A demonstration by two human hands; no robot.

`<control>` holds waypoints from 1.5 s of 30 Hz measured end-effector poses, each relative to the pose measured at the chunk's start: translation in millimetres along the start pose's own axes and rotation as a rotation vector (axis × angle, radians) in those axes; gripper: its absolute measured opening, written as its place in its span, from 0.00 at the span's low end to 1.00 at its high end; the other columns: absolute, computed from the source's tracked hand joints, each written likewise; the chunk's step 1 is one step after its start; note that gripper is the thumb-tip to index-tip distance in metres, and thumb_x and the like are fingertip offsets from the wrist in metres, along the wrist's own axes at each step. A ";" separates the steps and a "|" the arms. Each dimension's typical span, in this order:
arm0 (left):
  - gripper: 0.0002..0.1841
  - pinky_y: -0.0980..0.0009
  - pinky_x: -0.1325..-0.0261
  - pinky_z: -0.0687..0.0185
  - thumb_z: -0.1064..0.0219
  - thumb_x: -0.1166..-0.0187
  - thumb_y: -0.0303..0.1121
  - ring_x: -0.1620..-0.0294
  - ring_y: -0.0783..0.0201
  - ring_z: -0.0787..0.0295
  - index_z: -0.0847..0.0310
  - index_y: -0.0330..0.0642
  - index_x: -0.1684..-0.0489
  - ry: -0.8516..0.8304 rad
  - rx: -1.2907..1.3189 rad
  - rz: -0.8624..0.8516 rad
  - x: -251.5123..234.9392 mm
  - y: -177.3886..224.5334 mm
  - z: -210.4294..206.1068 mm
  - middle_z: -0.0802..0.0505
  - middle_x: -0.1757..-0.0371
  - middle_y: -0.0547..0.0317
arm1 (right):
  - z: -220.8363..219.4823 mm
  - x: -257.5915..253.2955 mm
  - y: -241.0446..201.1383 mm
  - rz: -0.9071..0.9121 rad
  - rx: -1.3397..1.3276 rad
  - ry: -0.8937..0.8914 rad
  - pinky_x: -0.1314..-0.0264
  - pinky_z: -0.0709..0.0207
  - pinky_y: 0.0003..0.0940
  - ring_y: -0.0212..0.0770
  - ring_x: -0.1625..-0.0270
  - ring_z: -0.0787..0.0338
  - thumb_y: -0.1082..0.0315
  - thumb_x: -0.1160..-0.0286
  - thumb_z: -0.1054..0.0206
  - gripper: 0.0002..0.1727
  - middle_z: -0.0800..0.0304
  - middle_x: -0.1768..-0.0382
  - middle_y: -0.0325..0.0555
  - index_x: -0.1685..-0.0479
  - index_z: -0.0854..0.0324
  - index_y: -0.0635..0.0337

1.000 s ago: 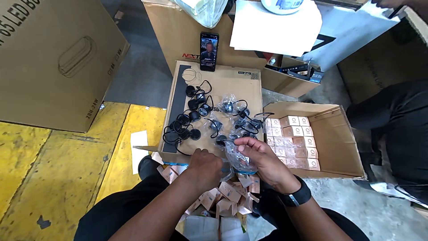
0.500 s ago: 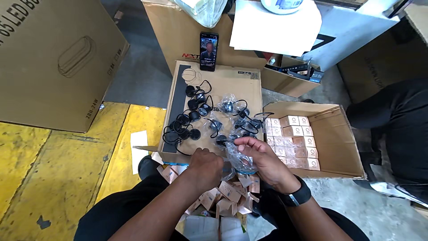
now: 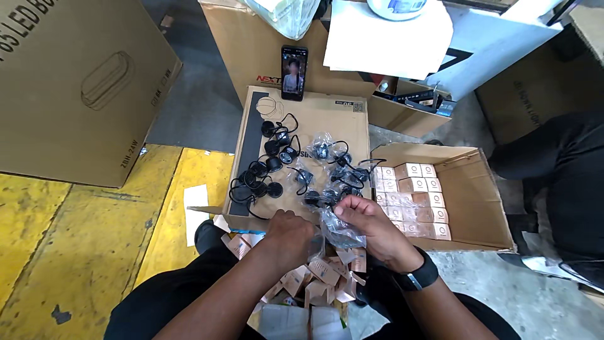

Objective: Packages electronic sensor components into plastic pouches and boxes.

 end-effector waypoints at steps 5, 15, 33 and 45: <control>0.15 0.40 0.40 0.26 0.33 0.21 0.40 0.41 0.39 0.14 0.16 0.35 0.54 -0.001 -0.002 0.005 0.0 0.3 -0.4 0.08 0.51 0.41 | -1.3 0.7 -0.5 -0.003 -0.032 -0.013 0.73 0.26 0.23 0.28 0.77 0.22 0.66 0.23 0.31 0.09 0.20 0.79 0.36 0.71 0.22 0.57; 0.16 0.40 0.41 0.25 0.40 0.15 0.41 0.42 0.39 0.13 0.17 0.35 0.54 0.008 -0.001 0.015 -0.2 -1.1 -1.9 0.08 0.53 0.40 | -1.2 0.0 0.8 0.001 -0.016 -0.013 0.73 0.26 0.23 0.28 0.76 0.21 0.66 0.21 0.33 0.07 0.18 0.76 0.36 0.65 0.18 0.58; 0.16 0.39 0.40 0.26 0.41 0.15 0.41 0.42 0.38 0.13 0.17 0.35 0.54 -0.002 0.004 0.019 -0.8 -1.1 -2.8 0.08 0.53 0.40 | -1.0 0.1 2.3 -0.020 -0.012 -0.020 0.73 0.24 0.24 0.30 0.74 0.18 0.65 0.20 0.33 0.07 0.14 0.71 0.40 0.59 0.17 0.61; 0.13 0.39 0.40 0.25 0.38 0.19 0.38 0.42 0.39 0.13 0.17 0.35 0.54 0.008 -0.011 0.000 3.8 8.4 -4.5 0.08 0.52 0.41 | 5.2 -7.2 8.5 -0.029 0.087 0.046 0.71 0.25 0.25 0.31 0.71 0.18 0.67 0.19 0.33 0.08 0.14 0.67 0.41 0.52 0.15 0.62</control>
Point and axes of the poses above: each hand's wrist, its own x-axis away from the middle knuckle, its own z-axis out of the back of the hand, y = z × x, the point moved 6 cm from there along -x, towards the middle knuckle
